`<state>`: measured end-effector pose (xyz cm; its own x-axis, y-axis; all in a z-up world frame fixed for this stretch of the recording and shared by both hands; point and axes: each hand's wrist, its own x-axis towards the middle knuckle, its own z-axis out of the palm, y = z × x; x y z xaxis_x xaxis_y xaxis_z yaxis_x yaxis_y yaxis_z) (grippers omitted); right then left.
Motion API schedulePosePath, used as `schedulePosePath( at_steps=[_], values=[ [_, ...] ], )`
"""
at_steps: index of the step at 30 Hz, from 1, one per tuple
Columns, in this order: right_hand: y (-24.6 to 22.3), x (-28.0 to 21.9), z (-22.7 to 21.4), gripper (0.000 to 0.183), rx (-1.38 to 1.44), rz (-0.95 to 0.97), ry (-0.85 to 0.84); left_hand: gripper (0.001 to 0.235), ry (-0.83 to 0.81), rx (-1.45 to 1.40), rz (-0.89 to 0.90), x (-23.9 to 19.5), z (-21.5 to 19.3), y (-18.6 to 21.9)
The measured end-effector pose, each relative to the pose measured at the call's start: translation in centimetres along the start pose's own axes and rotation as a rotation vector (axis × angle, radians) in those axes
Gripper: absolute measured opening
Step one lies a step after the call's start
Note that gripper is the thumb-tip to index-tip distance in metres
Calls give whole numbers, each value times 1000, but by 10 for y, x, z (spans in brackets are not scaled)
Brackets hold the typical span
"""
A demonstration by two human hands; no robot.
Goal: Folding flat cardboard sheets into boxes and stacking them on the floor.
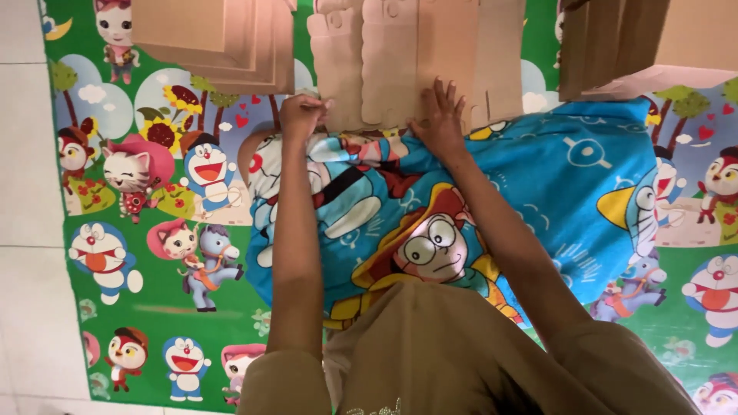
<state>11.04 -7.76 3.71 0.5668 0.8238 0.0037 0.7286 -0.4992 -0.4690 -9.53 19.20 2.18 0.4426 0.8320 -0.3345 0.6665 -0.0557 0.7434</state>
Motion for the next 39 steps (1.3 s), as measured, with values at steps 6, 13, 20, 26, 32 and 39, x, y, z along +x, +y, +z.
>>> schedulePosePath(
  at_steps=[6, 13, 20, 26, 32, 39],
  values=[
    [-3, 4, -7, 75, 41, 33, -21, 12, -27, 92, 9, -22, 2, 12],
    [-9, 7, -9, 71, -15, 15, -18, 9, 85, 100, 275, -49, -4, 43],
    [-11, 8, -12, 71, -28, 13, -26, 12, -11, 45, 302, -27, 11, 24],
    [-12, 7, -13, 69, -11, 23, -23, 19, -78, -11, 255, -34, 27, 29],
    [-16, 9, -21, 64, -23, -28, 68, 20, 141, 234, 424, -52, 40, 72],
    [-13, 6, -19, 49, -32, -45, 42, 33, -33, -77, 281, -29, 86, 68]
  ],
)
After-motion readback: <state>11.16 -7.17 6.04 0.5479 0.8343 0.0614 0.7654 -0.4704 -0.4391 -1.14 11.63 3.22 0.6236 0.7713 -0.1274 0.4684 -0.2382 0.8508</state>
